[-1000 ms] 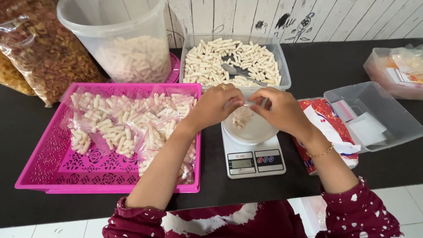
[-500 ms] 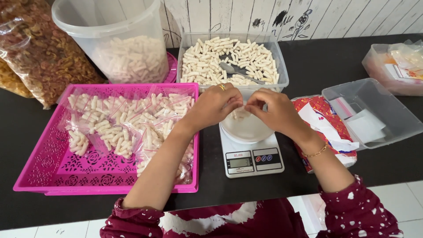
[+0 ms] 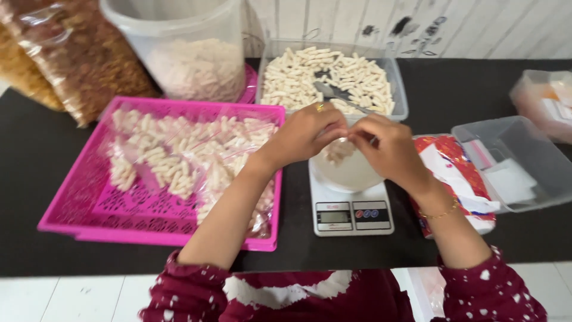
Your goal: Packing small snacks into plastic bags and weighing them on a digital scale.
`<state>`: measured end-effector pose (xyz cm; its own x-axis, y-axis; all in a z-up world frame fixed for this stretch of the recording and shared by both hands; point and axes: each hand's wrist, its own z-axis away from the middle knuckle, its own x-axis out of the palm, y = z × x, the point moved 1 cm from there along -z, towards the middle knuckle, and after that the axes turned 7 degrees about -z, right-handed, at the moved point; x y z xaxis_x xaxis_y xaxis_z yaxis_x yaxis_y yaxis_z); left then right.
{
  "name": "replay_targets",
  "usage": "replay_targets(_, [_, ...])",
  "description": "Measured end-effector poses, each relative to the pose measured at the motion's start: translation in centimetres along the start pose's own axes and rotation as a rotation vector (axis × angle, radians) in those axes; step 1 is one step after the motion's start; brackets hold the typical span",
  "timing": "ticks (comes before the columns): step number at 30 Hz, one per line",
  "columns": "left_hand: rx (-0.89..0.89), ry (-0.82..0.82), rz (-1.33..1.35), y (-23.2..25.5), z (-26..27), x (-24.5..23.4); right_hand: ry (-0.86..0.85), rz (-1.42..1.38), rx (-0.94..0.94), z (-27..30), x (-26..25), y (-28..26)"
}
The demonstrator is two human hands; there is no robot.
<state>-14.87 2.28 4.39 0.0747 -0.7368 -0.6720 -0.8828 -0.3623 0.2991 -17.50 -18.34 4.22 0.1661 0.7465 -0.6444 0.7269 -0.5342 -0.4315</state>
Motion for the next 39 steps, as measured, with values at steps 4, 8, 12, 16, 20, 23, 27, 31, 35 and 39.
replay_targets(4, [-0.027,0.037,0.009,2.1,0.4,-3.9,0.013,-0.003,-0.053,-1.4,-0.9,-3.9])
replay_targets(8, [-0.187,0.206,0.085,3.8,5.4,-10.0,-0.071,-0.172,0.008,-2.8,1.2,-8.1])
replay_targets(12, [-0.512,0.558,0.040,3.6,14.7,-14.9,-0.175,-0.459,-0.023,-3.2,8.7,-11.1])
replay_targets(16, [-0.805,0.893,-0.068,2.5,20.5,-13.7,-0.273,-0.640,0.143,-3.9,15.4,-14.3])
replay_targets(20, [-1.009,0.987,0.000,2.6,21.8,-13.0,-0.545,-0.438,0.218,-4.3,18.7,-16.0])
replay_targets(23, [-1.042,0.946,-0.062,3.2,21.1,-13.3,-0.639,-0.151,0.107,-3.9,20.3,-15.6])
replay_targets(27, [-1.063,0.892,-0.145,3.1,21.3,-13.1,-0.568,-0.215,0.095,-3.4,17.1,-16.6])
replay_targets(31, [-1.024,0.859,-0.168,3.3,20.5,-12.5,-0.291,-0.286,-0.053,-1.6,11.2,-14.0])
replay_targets(35, [-0.791,0.657,-0.038,3.8,13.0,-7.3,-0.135,-0.328,0.267,1.8,3.7,-7.9])
replay_targets(39, [-0.355,0.202,-0.126,8.1,1.2,-0.5,0.083,0.135,0.459,6.0,-3.7,-1.1])
